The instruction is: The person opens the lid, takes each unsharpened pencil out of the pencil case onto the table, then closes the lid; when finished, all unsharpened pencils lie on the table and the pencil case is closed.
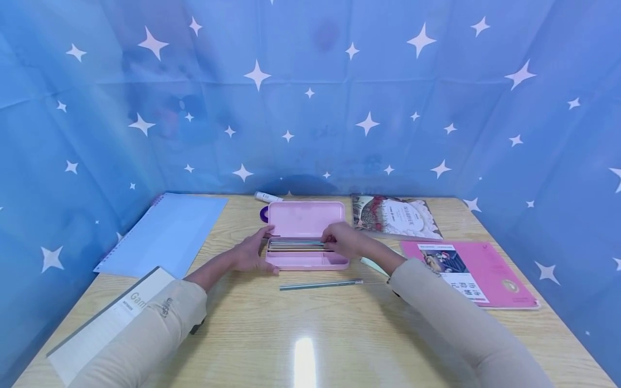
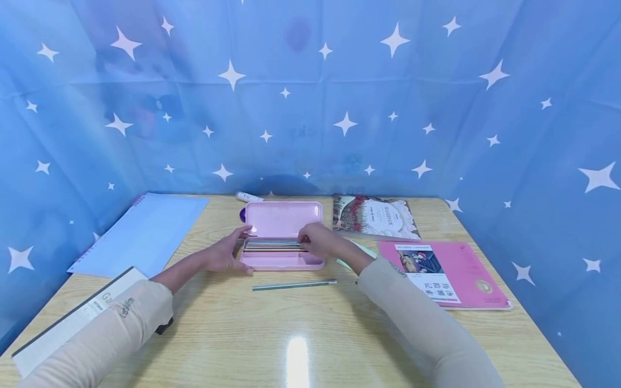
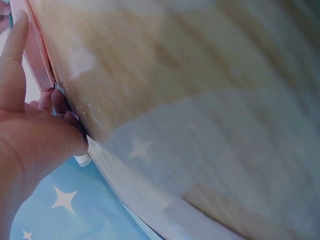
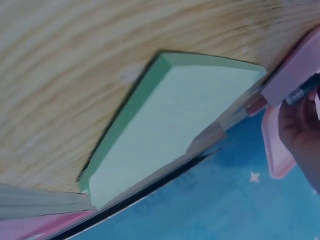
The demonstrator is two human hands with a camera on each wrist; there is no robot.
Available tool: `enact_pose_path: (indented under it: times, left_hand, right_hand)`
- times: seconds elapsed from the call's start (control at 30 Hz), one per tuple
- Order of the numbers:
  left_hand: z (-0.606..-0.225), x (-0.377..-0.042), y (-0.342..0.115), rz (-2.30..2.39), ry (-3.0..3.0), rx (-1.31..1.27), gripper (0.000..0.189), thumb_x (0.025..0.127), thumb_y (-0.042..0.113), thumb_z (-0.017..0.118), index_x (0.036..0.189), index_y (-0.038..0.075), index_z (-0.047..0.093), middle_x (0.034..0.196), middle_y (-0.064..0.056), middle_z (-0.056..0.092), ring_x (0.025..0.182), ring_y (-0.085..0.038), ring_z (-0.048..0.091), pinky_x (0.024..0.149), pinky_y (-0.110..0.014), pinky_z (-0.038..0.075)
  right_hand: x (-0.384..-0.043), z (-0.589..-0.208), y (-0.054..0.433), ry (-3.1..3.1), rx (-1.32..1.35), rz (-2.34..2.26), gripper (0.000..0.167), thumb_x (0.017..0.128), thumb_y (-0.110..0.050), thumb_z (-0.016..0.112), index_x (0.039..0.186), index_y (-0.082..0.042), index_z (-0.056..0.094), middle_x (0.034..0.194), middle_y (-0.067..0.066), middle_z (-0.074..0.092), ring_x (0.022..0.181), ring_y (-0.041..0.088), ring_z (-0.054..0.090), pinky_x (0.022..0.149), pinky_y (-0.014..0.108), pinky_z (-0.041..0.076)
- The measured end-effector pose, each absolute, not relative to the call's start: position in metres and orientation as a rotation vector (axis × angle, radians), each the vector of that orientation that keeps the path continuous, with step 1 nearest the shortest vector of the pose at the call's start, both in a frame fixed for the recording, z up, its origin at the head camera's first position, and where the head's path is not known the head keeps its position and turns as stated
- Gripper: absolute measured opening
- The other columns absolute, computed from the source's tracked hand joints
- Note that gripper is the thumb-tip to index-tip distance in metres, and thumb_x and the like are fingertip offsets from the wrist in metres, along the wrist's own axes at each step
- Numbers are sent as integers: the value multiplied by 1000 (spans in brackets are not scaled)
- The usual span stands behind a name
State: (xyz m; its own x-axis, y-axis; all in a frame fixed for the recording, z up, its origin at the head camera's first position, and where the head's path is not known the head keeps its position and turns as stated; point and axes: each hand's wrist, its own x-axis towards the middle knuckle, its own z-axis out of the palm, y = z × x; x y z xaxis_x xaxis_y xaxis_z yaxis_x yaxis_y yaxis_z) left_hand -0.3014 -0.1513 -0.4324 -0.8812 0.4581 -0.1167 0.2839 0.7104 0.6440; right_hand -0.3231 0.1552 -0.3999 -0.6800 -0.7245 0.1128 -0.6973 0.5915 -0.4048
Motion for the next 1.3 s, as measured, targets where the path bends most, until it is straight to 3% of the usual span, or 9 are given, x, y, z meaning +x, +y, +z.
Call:
enact_pose_path:
  times: [0.1,0.37,0.63,0.97,1.3]
  left_hand:
    - [-433,-302,-151,941,2643,594,126,69,49,88,159,16,7,158,-18,29,147,-40,20,117,-56,18]
    - [-432,-303,-152,952,2634,595,126,68,48,89,159,16,7,158,-17,30,148,-38,21,118,-55,18]
    - [-431,-303,-152,960,2637,632,122,71,43,89,158,11,9,155,-18,34,146,-38,25,118,-55,19]
    - [-432,-305,-153,935,2650,614,123,71,46,88,159,13,8,156,-16,33,146,-38,24,117,-55,19]
    - [-431,-304,-154,969,2623,635,124,71,44,88,159,13,7,157,-17,32,146,-38,25,118,-56,17]
  right_hand:
    - [-316,-395,159,2748,-1216,-732,9,91,3,67,98,2,72,89,7,71,83,17,67,75,30,56]
    - [-280,-380,173,2691,-1258,-802,7,91,-2,69,98,-2,73,86,-1,67,75,8,59,70,27,52]
    - [-248,-393,190,2601,-1274,-748,5,91,-1,69,91,-6,71,84,-3,65,76,5,59,69,24,53]
    - [-240,-411,198,2666,-1303,-688,9,85,4,71,86,-5,70,78,-6,62,71,2,53,64,21,50]
    - [-237,-412,192,2738,-1256,-621,8,86,0,73,86,-8,72,89,0,58,72,10,51,64,22,48]
